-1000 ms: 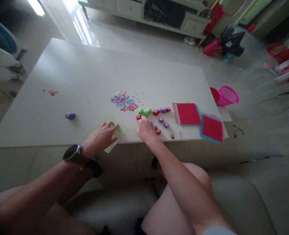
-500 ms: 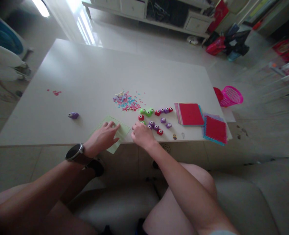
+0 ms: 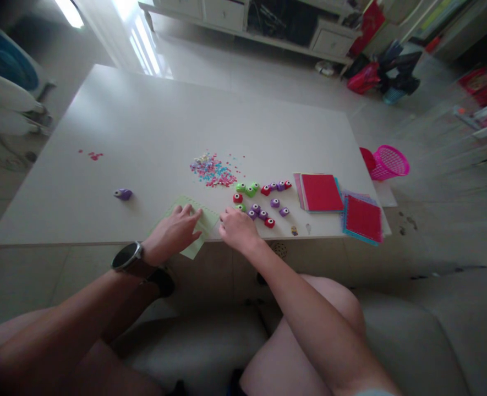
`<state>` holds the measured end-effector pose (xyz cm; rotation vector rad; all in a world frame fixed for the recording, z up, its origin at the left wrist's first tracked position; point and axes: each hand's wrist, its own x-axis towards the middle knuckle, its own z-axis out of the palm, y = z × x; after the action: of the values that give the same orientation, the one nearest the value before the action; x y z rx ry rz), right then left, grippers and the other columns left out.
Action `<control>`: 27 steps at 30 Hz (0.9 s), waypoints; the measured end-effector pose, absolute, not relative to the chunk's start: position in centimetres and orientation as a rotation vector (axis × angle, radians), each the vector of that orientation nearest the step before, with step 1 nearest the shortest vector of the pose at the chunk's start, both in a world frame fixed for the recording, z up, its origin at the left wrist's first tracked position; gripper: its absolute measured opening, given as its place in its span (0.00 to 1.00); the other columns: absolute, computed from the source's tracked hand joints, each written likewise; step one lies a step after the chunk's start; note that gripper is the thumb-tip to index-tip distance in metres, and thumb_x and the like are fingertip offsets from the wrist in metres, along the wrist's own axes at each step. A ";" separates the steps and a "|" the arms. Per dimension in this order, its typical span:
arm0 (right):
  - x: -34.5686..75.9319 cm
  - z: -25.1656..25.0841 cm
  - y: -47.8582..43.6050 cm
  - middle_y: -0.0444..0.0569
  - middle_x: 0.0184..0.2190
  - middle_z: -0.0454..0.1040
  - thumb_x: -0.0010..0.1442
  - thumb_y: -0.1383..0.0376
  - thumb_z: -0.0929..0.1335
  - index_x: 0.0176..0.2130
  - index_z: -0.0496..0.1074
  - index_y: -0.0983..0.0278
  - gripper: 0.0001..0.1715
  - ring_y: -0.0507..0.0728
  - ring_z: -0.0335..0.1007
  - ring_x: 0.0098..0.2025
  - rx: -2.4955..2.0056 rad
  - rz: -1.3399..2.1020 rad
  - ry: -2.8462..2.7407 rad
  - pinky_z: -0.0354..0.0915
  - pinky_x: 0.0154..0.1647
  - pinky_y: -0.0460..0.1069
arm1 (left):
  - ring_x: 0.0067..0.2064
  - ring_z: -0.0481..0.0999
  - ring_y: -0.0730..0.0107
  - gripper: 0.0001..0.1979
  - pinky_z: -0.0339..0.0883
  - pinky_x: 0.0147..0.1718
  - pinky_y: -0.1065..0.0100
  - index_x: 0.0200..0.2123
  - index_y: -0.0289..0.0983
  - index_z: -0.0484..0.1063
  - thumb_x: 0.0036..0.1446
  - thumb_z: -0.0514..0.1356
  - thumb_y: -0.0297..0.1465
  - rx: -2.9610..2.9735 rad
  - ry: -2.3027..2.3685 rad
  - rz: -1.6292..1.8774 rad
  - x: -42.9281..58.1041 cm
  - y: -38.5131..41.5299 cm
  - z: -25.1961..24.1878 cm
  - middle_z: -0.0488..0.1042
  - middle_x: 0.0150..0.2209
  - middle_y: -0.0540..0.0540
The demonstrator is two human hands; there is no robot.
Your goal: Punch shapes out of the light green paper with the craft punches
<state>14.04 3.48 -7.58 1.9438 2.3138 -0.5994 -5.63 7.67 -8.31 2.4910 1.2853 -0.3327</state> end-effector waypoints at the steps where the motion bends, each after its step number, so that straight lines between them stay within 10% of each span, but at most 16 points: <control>1: 14.1 -7.6 3.5 0.57 0.50 0.78 0.72 0.66 0.66 0.48 0.80 0.68 0.13 0.62 0.73 0.54 1.949 -0.580 2.328 0.68 0.57 0.53 | 0.61 0.70 0.42 0.24 0.73 0.47 0.57 0.65 0.32 0.70 0.67 0.62 0.29 2.496 1.288 -0.338 -5.6 7.7 -8.3 0.72 0.59 0.30; 10: 15.6 -8.1 4.2 0.64 0.75 0.60 0.69 0.67 0.68 0.69 0.69 0.72 0.32 0.68 0.57 0.73 2.233 -0.503 2.241 0.58 0.71 0.62 | 0.55 0.76 0.47 0.13 0.75 0.44 0.57 0.53 0.35 0.76 0.69 0.60 0.32 2.459 1.345 -0.379 -5.6 7.7 -7.7 0.74 0.55 0.33; 27: 15.7 -8.5 4.3 0.54 0.53 0.79 0.72 0.73 0.64 0.52 0.78 0.62 0.17 0.64 0.68 0.59 2.044 -0.492 2.404 0.55 0.55 0.58 | 0.57 0.74 0.47 0.20 0.67 0.51 0.53 0.58 0.38 0.72 0.65 0.68 0.31 2.459 1.346 -0.253 -6.3 8.7 -9.0 0.78 0.54 0.37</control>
<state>15.67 4.29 -8.53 2.0440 2.4043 -0.4923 -6.31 8.74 -9.03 2.4587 1.3464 -0.2530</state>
